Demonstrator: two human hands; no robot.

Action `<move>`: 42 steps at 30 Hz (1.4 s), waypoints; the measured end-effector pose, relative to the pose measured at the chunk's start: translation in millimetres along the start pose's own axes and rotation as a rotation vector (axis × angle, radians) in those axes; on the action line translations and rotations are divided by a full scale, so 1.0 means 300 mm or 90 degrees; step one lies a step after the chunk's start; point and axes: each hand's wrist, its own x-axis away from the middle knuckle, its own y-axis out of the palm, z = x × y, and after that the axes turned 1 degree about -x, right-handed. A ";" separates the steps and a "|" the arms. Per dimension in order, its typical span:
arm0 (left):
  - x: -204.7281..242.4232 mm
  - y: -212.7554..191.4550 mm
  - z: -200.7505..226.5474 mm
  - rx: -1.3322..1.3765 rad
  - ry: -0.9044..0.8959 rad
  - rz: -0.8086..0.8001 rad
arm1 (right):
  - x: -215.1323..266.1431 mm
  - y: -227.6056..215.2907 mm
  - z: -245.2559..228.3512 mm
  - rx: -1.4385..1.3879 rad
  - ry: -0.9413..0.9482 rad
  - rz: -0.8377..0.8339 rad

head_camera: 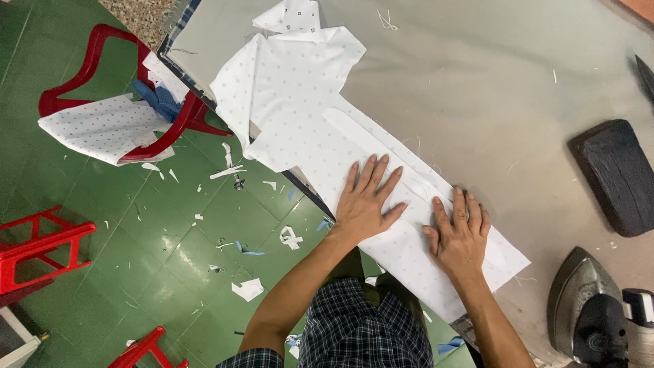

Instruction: The person irons a white patterned fabric piece on a work table using a steam iron and a wooden pressing block. They fold the fabric, trim an excess strip with scissors, and continue ironing the folded edge.

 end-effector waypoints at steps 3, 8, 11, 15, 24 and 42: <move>0.001 -0.001 0.002 0.013 -0.012 0.002 | 0.002 0.003 0.002 0.007 0.004 -0.002; 0.008 0.005 0.000 0.003 0.008 -0.008 | 0.000 0.005 0.001 0.009 0.000 0.006; 0.000 0.001 0.002 0.010 -0.002 -0.005 | 0.002 0.002 0.002 0.007 0.003 -0.005; -0.001 -0.001 0.001 0.013 -0.003 -0.013 | 0.000 0.001 0.002 0.012 0.002 -0.006; -0.008 -0.020 0.009 0.037 -0.020 -0.017 | -0.141 -0.023 -0.125 0.017 -0.079 0.027; -0.080 -0.096 -0.244 -0.035 -0.054 0.072 | -0.202 0.053 -0.139 0.020 -0.101 0.036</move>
